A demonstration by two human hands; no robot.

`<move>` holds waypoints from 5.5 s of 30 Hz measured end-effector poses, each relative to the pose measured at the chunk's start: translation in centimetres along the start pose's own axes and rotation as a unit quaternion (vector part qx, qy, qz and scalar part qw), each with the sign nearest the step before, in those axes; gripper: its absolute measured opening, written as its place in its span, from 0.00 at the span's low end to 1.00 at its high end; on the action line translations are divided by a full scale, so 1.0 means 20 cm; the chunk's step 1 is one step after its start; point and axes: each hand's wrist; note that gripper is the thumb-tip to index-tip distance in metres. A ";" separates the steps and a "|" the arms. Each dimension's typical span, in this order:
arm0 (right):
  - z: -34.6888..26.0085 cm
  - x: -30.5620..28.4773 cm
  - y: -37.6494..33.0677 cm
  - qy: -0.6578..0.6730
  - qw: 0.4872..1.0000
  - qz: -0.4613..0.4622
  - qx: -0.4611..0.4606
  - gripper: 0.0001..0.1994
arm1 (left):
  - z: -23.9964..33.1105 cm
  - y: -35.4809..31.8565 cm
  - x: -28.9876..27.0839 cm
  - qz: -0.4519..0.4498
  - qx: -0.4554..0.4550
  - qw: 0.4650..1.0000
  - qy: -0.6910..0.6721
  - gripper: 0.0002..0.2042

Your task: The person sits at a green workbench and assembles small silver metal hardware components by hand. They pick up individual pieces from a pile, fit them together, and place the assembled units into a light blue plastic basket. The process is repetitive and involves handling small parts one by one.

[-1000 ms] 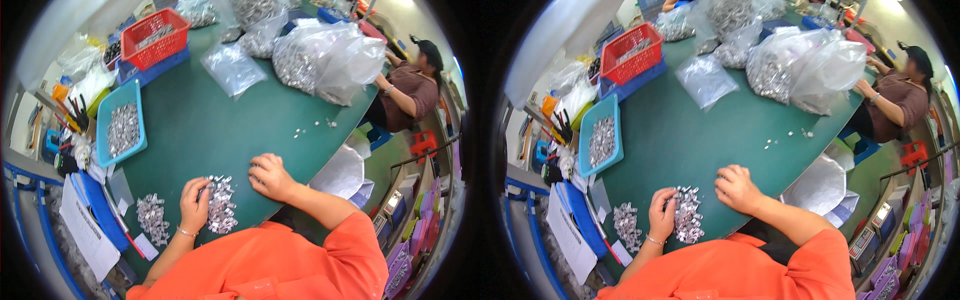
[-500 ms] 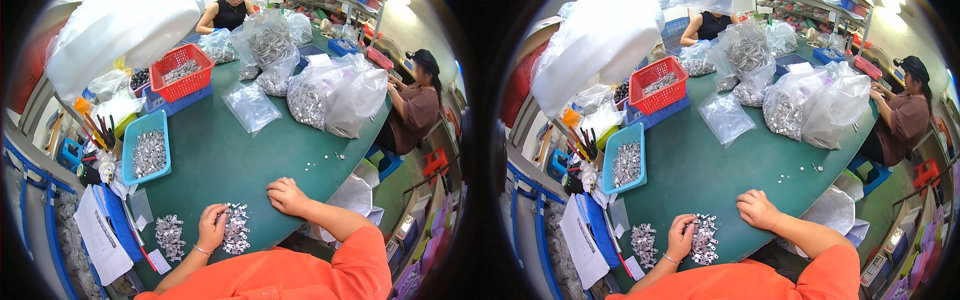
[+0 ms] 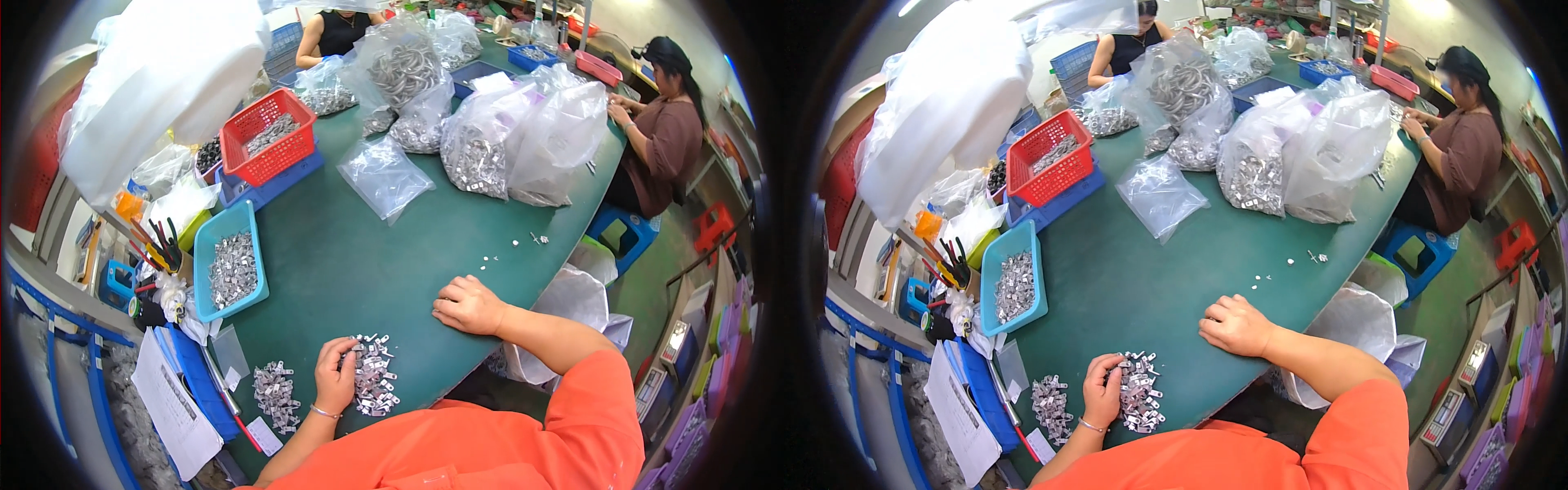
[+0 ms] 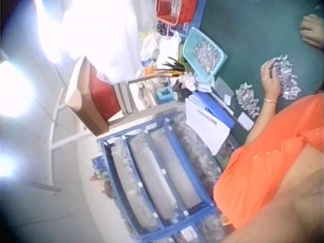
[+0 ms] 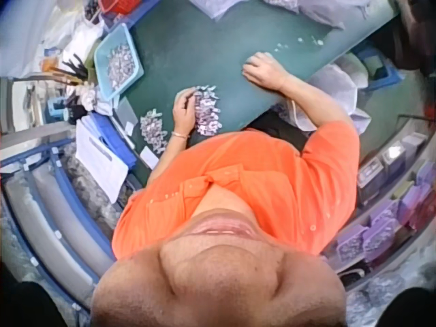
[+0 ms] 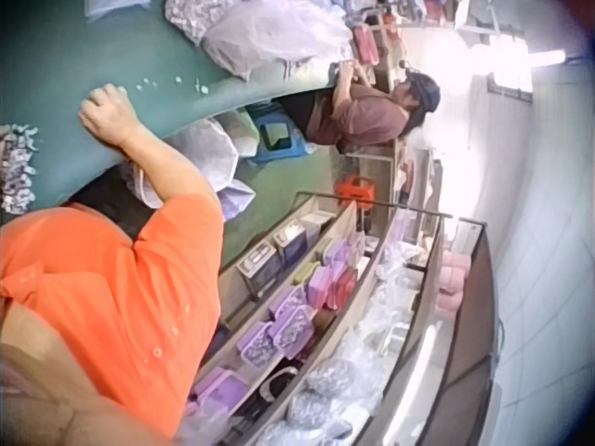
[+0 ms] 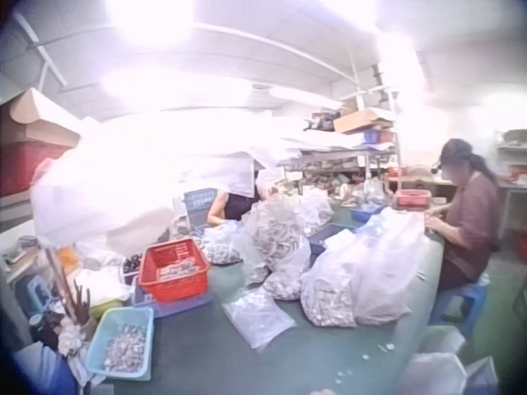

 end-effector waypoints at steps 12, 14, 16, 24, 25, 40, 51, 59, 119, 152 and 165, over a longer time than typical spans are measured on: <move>0.04 -0.18 -0.16 0.589 0.571 0.389 0.419 0.08 | -0.09 -0.03 0.00 -0.016 -0.023 0.999 0.017 0.08; 0.09 -0.32 -0.34 0.648 0.479 0.478 0.350 0.06 | -0.07 -0.03 0.00 -0.023 -0.031 0.999 0.013 0.09; 0.11 -0.40 -0.54 0.658 0.382 0.552 0.342 0.06 | -0.06 -0.03 0.00 -0.025 -0.027 0.999 0.016 0.09; 0.16 -0.05 -1.11 0.471 0.318 0.576 0.588 0.06 | -0.07 -0.01 -0.01 -0.030 -0.037 0.998 0.036 0.10; 0.18 0.00 -1.12 0.437 0.359 0.552 0.613 0.06 | -0.07 -0.02 -0.02 -0.031 -0.039 0.998 0.041 0.10; -0.66 0.10 0.15 0.217 0.962 -0.163 -0.015 0.43 | 0.04 -0.11 0.00 0.052 -0.136 0.985 -0.096 0.26; -0.54 0.26 0.22 0.116 0.992 -0.054 0.015 0.22 | 0.01 0.00 0.13 0.046 -0.076 0.991 -0.102 0.24; -0.32 0.17 0.15 0.044 0.990 -0.051 0.128 0.28 | 0.03 0.08 0.05 -0.091 0.072 0.986 0.121 0.13; -0.22 0.06 0.15 0.074 0.968 -0.221 0.095 0.22 | 0.01 0.33 0.09 -0.134 0.159 0.959 0.195 0.08; -0.35 0.27 0.24 0.130 0.985 -0.054 0.097 0.40 | 0.05 0.22 0.32 0.029 0.006 0.997 -0.071 0.24; -0.57 0.37 0.36 0.379 0.873 0.127 0.279 0.28 | 0.08 0.27 0.27 0.146 -0.297 0.696 -0.637 0.17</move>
Point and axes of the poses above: each hand's wrist, its own y-axis towards the middle knuckle, its own x-axis out of the palm, z = x × y
